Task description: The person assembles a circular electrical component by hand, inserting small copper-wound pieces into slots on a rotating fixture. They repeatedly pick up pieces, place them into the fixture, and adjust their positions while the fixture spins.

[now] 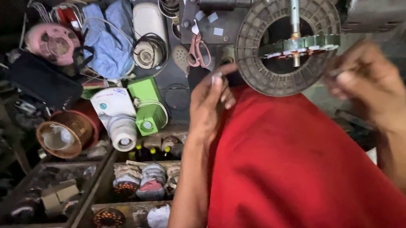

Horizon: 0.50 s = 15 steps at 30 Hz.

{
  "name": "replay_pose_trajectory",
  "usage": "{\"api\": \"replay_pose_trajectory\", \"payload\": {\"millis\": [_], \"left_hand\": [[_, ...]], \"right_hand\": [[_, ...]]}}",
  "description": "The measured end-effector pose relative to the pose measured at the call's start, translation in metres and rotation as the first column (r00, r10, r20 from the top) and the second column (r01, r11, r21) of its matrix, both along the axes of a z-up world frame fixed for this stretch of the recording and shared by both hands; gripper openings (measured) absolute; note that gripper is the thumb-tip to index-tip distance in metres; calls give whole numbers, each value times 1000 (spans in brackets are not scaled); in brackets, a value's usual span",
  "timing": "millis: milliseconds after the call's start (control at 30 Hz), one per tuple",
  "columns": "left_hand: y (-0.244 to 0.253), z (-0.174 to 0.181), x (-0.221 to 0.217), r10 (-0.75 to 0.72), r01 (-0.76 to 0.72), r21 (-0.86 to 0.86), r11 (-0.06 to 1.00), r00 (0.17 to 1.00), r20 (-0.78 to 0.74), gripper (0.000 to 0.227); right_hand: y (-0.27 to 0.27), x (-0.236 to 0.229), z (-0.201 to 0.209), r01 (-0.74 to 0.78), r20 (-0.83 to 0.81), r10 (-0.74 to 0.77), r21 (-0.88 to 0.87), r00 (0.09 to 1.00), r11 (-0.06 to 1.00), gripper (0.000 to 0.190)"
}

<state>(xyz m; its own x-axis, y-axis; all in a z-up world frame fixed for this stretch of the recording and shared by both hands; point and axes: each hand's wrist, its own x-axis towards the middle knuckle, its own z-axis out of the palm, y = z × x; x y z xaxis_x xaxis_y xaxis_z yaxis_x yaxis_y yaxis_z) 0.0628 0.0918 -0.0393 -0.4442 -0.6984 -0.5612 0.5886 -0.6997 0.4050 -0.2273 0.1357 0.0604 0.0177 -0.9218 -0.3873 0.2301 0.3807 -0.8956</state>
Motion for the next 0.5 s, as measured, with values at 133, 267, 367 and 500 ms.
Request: {"api": "replay_pose_trajectory", "payload": {"millis": [133, 267, 367, 500], "left_hand": [[5, 46, 5, 64, -46, 126, 991, 988, -143, 52], [2, 77, 1, -11, 12, -195, 981, 1000, 5, 38], [0, 101, -1, -31, 204, -433, 878, 927, 374, 30], [-9, 121, -5, 50, 331, -516, 790, 804, 593, 21]], "right_hand": [[5, 27, 2, -253, -220, 242, -24, 945, 967, 15], [4, 62, 9, -223, -78, 215, -117, 973, 968, 20], [-5, 78, 16, -207, -184, 161, -267, 970, 941, 19], [-10, 89, 18, -38, -141, 1, -257, 990, 966, 20]]}}
